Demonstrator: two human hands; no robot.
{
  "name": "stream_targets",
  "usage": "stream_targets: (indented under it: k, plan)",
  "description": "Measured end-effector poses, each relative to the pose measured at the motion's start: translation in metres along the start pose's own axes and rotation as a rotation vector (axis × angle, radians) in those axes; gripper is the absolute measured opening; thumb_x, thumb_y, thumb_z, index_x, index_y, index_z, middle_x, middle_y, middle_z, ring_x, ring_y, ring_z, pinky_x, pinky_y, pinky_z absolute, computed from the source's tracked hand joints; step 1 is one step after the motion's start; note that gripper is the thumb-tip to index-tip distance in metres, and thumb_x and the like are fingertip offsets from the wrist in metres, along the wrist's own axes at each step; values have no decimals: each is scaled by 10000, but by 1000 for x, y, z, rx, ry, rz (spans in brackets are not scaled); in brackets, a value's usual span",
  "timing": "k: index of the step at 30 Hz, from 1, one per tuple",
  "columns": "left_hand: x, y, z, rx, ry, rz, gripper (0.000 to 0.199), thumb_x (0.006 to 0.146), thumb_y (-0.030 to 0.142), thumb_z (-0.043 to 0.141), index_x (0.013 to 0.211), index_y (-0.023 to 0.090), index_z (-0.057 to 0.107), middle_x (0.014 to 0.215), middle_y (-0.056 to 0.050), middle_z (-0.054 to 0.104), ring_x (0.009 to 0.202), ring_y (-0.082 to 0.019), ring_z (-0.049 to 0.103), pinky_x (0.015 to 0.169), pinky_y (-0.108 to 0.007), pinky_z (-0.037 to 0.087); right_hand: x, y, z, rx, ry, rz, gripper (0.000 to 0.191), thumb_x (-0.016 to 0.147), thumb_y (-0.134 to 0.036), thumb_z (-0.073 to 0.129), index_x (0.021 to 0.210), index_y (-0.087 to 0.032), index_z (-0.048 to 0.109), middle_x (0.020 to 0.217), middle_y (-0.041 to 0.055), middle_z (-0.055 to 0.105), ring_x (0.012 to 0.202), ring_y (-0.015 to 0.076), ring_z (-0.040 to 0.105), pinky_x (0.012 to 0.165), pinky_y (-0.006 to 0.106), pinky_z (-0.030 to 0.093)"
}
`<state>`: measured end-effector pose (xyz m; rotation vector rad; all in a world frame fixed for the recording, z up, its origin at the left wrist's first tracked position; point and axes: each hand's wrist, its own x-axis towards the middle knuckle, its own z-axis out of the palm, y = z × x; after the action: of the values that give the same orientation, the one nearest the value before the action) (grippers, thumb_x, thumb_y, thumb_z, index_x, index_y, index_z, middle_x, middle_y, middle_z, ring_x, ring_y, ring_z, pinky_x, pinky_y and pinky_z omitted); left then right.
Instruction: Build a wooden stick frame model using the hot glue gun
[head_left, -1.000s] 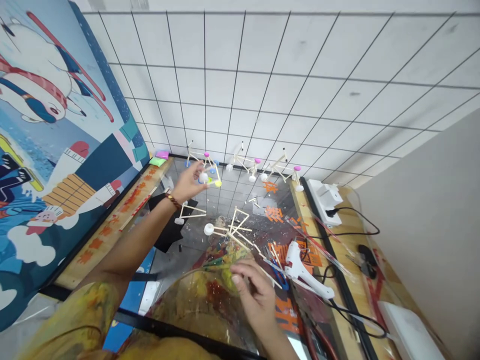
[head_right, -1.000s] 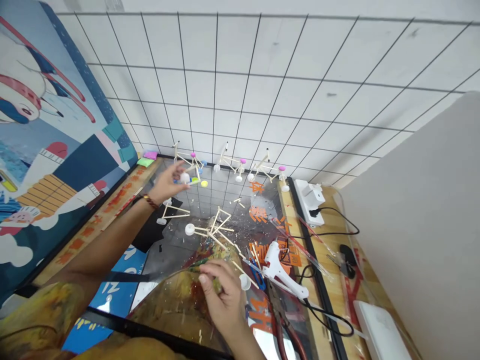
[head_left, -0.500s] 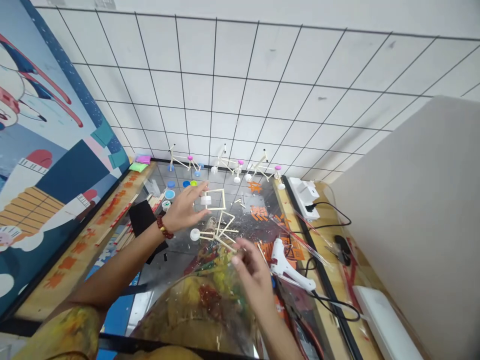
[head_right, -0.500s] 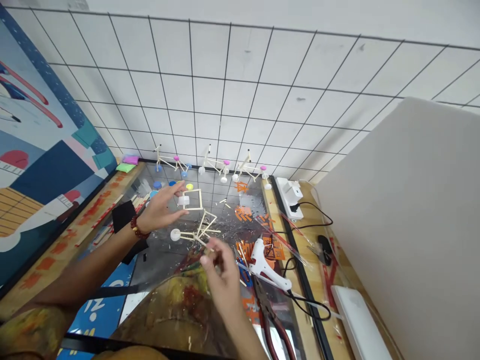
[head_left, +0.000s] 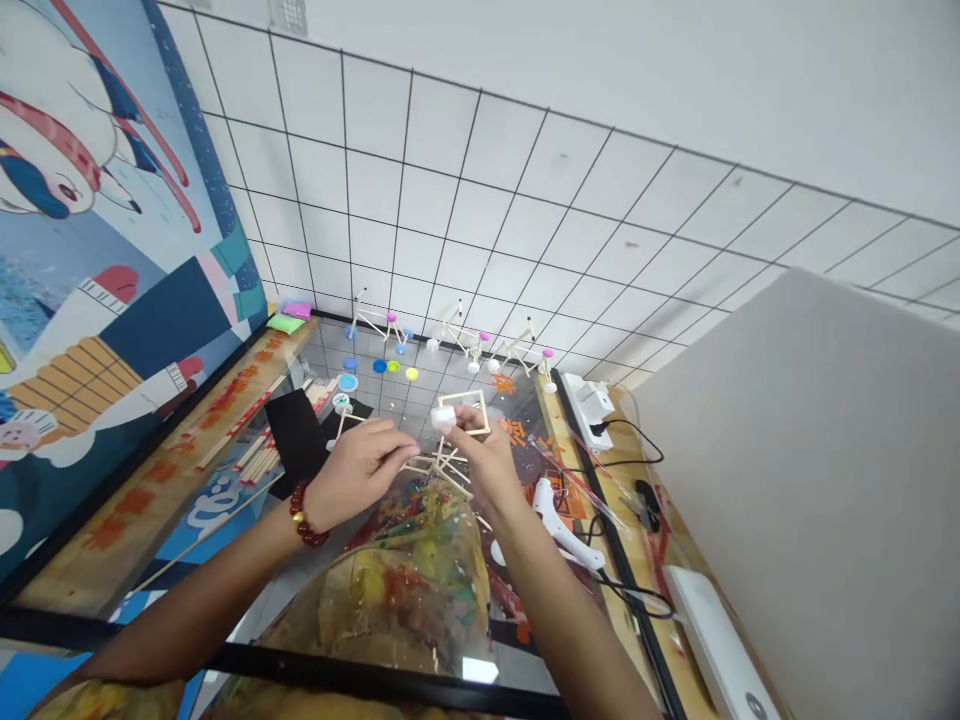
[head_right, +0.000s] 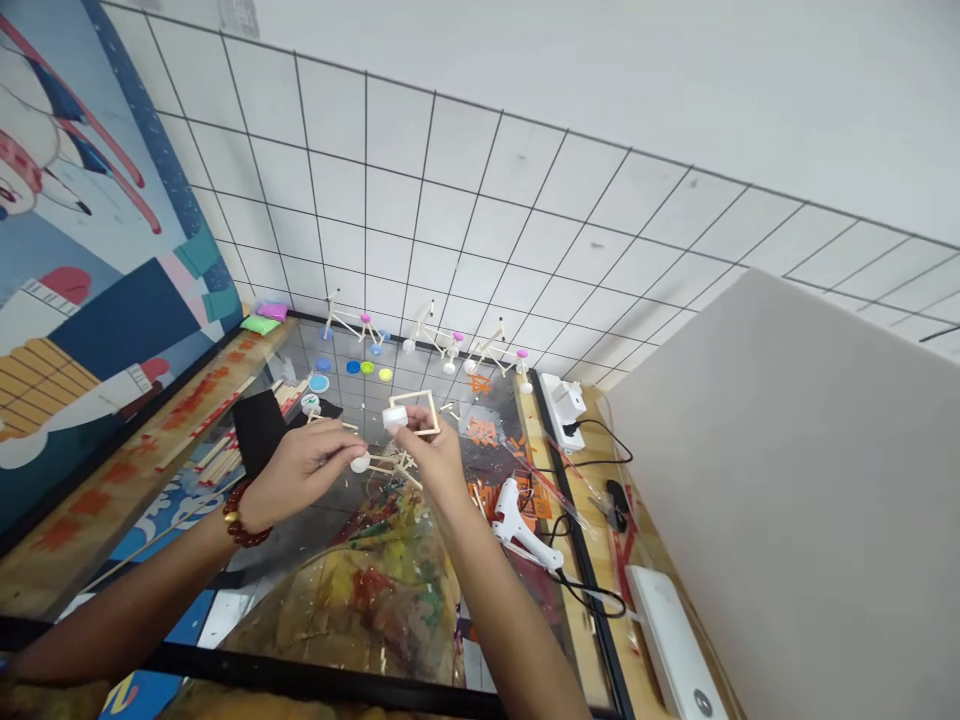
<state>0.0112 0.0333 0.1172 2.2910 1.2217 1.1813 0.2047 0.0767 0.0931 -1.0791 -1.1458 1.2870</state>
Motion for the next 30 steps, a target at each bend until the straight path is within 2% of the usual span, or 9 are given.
stream_targets:
  k: [3, 8, 14, 18, 21, 24, 25, 28, 30]
  plan:
    - [-21, 12, -32, -240, -72, 30, 236, 971, 229, 577, 788, 194, 723, 627, -9, 639, 581, -117, 562, 583, -241, 408, 43, -1, -3, -145, -2, 73, 304, 629, -329, 793, 847, -187, 635, 757, 8, 681, 659, 127, 576, 621, 241, 452]
    - [-74, 32, -61, -660, -242, 89, 57, 822, 232, 788, 872, 243, 765, 567, -18, 632, 559, -140, 558, 561, -264, 388, 116, 11, 6, -530, -207, 414, 101, 697, -149, 721, 722, -156, 623, 636, -2, 660, 548, 68, 477, 481, 185, 297]
    - [-101, 35, -24, -705, -162, -215, 211, 881, 347, 728, 749, 185, 756, 581, -41, 643, 535, -109, 542, 512, -223, 355, 152, 33, 20, -725, -311, 583, 168, 733, -146, 762, 629, -113, 633, 526, 32, 638, 447, 57, 414, 425, 195, 229]
    - [-101, 32, 3, -630, -139, -409, 299, 890, 391, 697, 693, 168, 728, 630, -44, 672, 567, -118, 570, 553, -225, 391, 159, 19, 14, -798, -277, 550, 191, 747, -194, 799, 659, -102, 656, 592, 65, 670, 497, 84, 489, 452, 205, 300]
    - [-103, 32, 12, -590, -156, -411, 272, 918, 343, 655, 713, 175, 716, 675, -39, 693, 625, -127, 597, 612, -231, 419, 136, -5, 3, -813, -179, 416, 189, 743, -220, 823, 832, -104, 703, 797, 102, 732, 635, 115, 573, 524, 207, 382]
    - [-101, 35, 12, -635, -155, -365, 261, 932, 327, 639, 728, 178, 703, 680, -34, 698, 632, -126, 606, 625, -231, 433, 66, -21, 3, -583, -113, 88, 229, 915, -288, 637, 1121, -198, 680, 1075, 61, 737, 745, 102, 609, 659, 204, 480]
    - [-98, 36, 10, -664, -140, -347, 252, 928, 327, 648, 733, 177, 704, 674, -33, 695, 623, -124, 605, 618, -228, 434, 35, -22, 7, -415, -221, -15, 259, 942, -326, 591, 1167, -224, 670, 1134, 56, 729, 750, 108, 619, 687, 229, 511]
    - [-89, 34, -3, -740, -62, -303, 205, 910, 303, 680, 755, 175, 719, 645, -27, 675, 584, -113, 585, 584, -224, 429, -54, -9, 24, -126, -702, 22, 390, 950, -396, 591, 1327, -295, 600, 1269, 47, 697, 712, 110, 654, 675, 270, 560]
    - [-82, 27, -17, -837, -3, -335, 189, 910, 303, 683, 775, 176, 717, 643, -25, 667, 570, -115, 579, 559, -228, 433, -93, 4, 31, -77, -807, 61, 439, 932, -398, 633, 1352, -276, 593, 1153, 45, 733, 773, 129, 686, 707, 271, 569]
